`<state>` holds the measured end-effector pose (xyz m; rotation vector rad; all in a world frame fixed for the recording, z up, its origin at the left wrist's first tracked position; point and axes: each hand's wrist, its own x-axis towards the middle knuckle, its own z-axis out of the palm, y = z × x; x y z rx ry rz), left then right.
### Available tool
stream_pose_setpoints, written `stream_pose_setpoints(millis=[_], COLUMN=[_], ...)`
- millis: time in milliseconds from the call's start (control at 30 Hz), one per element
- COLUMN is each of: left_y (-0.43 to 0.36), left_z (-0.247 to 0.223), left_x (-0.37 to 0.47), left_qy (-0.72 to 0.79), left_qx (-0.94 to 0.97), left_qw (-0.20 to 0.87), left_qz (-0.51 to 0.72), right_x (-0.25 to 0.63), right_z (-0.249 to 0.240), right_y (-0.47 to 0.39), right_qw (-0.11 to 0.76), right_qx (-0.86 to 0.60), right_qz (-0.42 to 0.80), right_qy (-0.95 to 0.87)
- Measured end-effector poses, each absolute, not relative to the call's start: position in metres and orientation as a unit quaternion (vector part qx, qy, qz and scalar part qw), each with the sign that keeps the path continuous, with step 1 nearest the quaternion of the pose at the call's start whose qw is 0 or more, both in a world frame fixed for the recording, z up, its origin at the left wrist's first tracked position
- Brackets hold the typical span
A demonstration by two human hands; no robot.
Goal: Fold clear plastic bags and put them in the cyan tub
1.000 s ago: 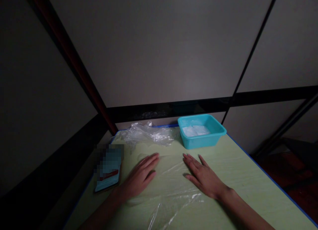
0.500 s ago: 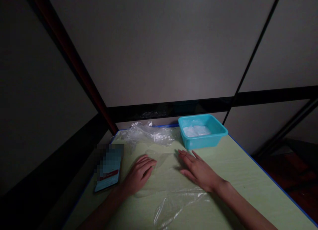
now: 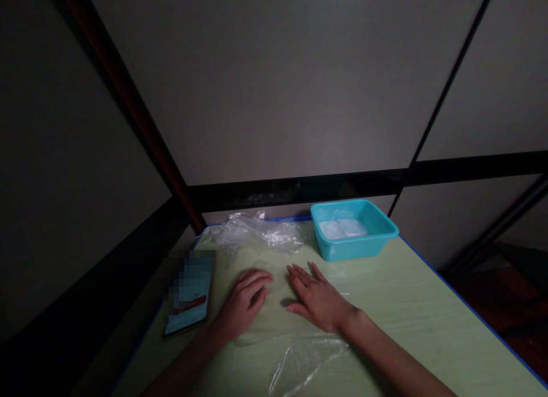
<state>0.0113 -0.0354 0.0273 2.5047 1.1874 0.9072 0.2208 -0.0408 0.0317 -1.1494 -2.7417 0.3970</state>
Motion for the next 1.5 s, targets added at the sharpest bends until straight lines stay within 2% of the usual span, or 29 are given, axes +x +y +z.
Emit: stream_pose_setpoints(millis=[433,767,1100,1500], left_y=[-0.03,-0.029,-0.031,-0.03], left_z=[0.011,0.005,0.01,0.004], left_x=[0.044,0.038,0.039,0.036], left_qy=[0.39,0.368,0.381,0.37], left_qx=[0.912,0.924,0.923,0.925], left_qw=[0.064,0.001,0.011,0.002], left_qz=[0.107,0.106,0.061,0.085], right_x=[0.218,0.222,0.243,0.262], right_z=[0.023,0.027,0.029,0.029], right_y=[-0.044,-0.044,-0.044,-0.046], right_qw=[0.096,0.095,0.091,0.104], right_qx=[-0.377,-0.384,-0.408,-0.437], right_qz=[0.13,0.115,0.134,0.144], right_qy=[-0.912,-0.911,-0.899,-0.882])
